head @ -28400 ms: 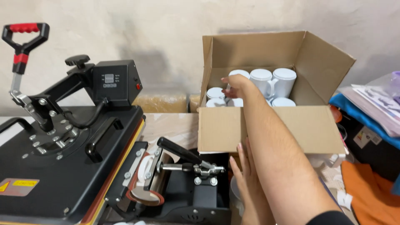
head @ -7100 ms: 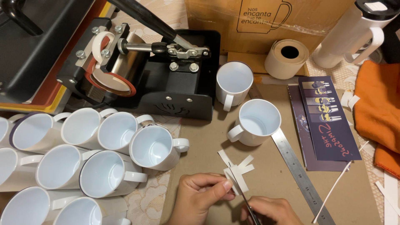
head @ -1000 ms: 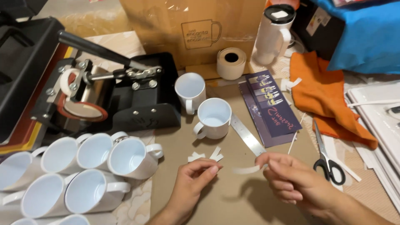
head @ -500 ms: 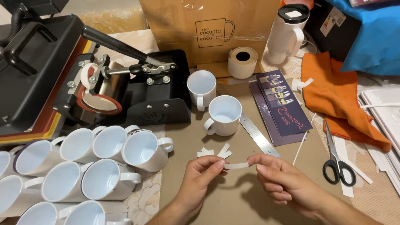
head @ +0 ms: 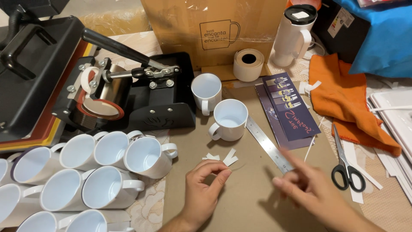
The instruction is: The person cuts strips of white tape using scissors and applies them to the sides of white ceramic mugs. They handle multiple mugs, placing some into a cardboard box and others on the table, while repeatedly cutting and positioning tape pieces.
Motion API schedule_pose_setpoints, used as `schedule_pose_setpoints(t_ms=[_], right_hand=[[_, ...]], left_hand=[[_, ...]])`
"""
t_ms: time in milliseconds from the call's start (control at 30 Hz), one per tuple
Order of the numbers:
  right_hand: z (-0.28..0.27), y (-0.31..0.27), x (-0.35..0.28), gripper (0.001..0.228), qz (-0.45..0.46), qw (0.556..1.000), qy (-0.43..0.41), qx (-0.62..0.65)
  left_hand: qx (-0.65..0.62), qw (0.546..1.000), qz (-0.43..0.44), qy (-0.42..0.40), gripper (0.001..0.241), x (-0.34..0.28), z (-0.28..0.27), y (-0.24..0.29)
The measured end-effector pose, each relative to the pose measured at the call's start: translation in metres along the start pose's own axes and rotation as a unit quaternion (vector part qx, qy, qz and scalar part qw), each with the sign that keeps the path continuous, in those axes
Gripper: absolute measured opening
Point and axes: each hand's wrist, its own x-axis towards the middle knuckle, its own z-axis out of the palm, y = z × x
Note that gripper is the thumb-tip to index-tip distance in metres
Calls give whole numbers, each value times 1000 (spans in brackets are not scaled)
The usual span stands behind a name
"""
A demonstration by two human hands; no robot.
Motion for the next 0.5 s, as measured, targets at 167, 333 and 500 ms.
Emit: schedule_pose_setpoints(t_ms=[167, 333, 500], right_hand=[[-45, 17, -12, 68, 96, 805, 209, -547], [-72, 66, -30, 44, 194, 808, 110, -545], [-92, 57, -21, 48, 225, 849, 104, -466]], left_hand=[[-20, 999, 23, -13, 5, -1, -1, -10], [-183, 952, -244, 22, 17, -2, 2, -33], [-230, 932, -281, -1, 20, -1, 2, -35]])
